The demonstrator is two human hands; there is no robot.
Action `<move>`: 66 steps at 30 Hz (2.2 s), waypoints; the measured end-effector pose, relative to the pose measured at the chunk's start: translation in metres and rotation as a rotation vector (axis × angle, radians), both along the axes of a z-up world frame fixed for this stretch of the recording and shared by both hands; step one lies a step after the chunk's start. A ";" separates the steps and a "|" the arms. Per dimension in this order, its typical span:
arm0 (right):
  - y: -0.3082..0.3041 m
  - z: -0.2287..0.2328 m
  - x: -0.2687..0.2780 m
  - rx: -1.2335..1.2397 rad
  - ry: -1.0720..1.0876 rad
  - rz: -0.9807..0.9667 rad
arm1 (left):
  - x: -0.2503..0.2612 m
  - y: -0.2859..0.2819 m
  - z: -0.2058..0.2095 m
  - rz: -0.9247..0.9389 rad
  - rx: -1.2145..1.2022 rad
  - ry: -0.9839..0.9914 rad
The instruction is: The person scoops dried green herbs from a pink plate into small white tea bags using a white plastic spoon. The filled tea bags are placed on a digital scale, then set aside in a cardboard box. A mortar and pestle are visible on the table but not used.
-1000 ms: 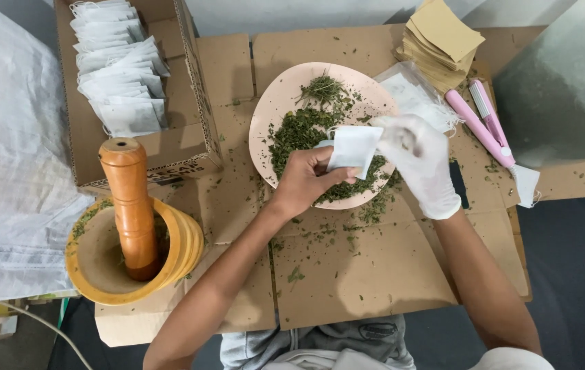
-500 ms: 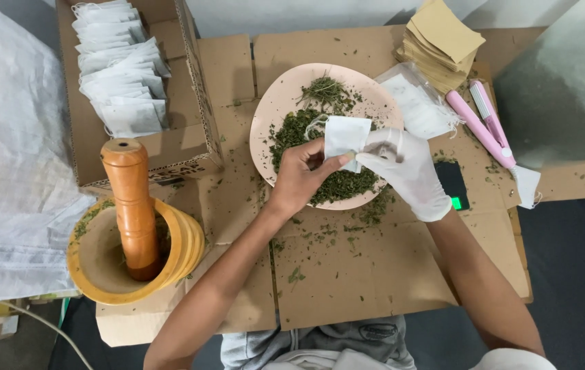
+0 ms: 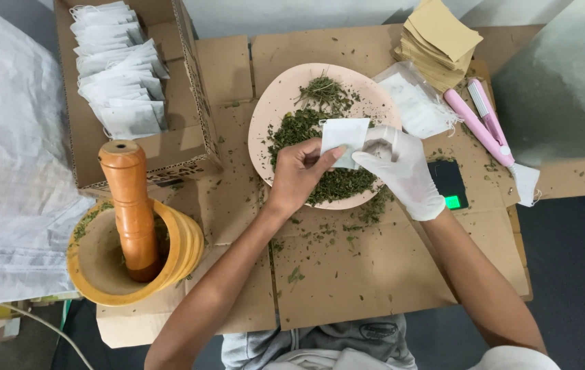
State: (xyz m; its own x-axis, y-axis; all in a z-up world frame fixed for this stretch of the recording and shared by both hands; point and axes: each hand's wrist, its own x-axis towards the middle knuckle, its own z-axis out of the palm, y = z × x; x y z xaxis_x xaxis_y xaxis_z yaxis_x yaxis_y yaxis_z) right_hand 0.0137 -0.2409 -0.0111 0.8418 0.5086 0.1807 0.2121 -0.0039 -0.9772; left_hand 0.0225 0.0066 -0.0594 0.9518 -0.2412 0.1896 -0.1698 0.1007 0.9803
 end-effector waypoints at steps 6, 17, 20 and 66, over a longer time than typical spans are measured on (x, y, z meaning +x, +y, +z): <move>0.029 0.034 -0.011 -0.153 -0.018 -0.403 | 0.004 -0.001 0.000 -0.017 0.053 -0.119; -0.045 0.012 -0.038 -0.086 0.054 -0.714 | 0.025 -0.067 0.052 -0.147 0.116 -0.393; -0.075 0.001 -0.058 -0.143 0.080 -0.815 | 0.031 -0.099 0.067 -0.254 0.184 -0.377; -0.154 -0.048 -0.109 -0.342 -0.063 -1.309 | 0.068 -0.190 0.033 -0.254 0.745 -0.617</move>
State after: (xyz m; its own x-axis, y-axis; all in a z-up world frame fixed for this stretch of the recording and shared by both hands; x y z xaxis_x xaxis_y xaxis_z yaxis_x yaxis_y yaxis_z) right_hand -0.0956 -0.3947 -0.0590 0.7342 -0.6255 0.2638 -0.0899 -0.4747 -0.8755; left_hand 0.0901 -0.1837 -0.0266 0.6415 -0.6822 0.3507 -0.7289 -0.3996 0.5560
